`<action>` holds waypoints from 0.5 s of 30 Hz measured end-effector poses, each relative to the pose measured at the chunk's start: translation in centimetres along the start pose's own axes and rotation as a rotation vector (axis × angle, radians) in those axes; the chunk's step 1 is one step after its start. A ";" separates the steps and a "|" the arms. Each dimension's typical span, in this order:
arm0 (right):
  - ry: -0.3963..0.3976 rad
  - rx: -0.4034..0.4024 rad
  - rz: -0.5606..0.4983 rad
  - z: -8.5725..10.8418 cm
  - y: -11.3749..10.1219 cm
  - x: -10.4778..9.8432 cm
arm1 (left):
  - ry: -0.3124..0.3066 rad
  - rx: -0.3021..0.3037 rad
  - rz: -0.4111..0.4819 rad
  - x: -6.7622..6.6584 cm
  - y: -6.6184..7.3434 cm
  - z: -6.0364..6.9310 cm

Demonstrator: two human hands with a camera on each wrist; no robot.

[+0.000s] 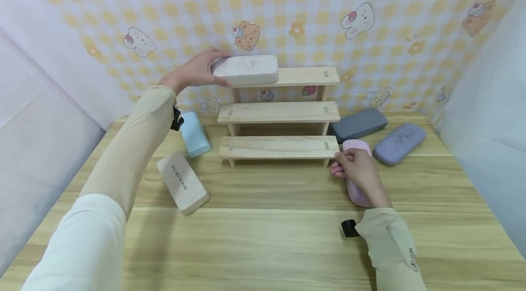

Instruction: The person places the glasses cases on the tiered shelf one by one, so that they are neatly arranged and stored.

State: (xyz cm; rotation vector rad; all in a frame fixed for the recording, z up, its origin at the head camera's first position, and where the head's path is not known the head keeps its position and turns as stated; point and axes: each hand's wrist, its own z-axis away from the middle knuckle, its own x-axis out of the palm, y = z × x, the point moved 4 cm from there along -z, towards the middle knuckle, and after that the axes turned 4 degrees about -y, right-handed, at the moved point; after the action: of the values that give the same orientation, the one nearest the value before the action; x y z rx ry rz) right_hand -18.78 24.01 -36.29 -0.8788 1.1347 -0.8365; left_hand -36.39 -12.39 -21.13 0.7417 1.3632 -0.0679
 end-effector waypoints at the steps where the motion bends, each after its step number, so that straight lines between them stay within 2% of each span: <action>1: -0.002 -0.001 -0.001 0.0 0.0 0.1 | -0.002 -0.002 -0.012 0.0 0.0 0.0; 5: 0.000 -0.007 0.010 -0.2 -0.2 0.2 | 0.000 -0.013 -0.031 -0.3 -0.1 0.0; 8: 0.010 -0.003 0.028 -0.1 -0.1 0.1 | -0.002 -0.011 0.006 -0.2 -0.1 -0.1; 15: 0.007 0.001 0.017 0.1 0.0 0.1 | -0.004 -0.004 0.016 0.1 0.1 -0.4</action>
State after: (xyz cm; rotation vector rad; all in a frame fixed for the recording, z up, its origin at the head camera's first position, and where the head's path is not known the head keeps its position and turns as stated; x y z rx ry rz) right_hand -18.69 23.97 -36.29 -0.8654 1.1462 -0.8265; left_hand -36.70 -12.08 -21.21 0.7487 1.3529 -0.0546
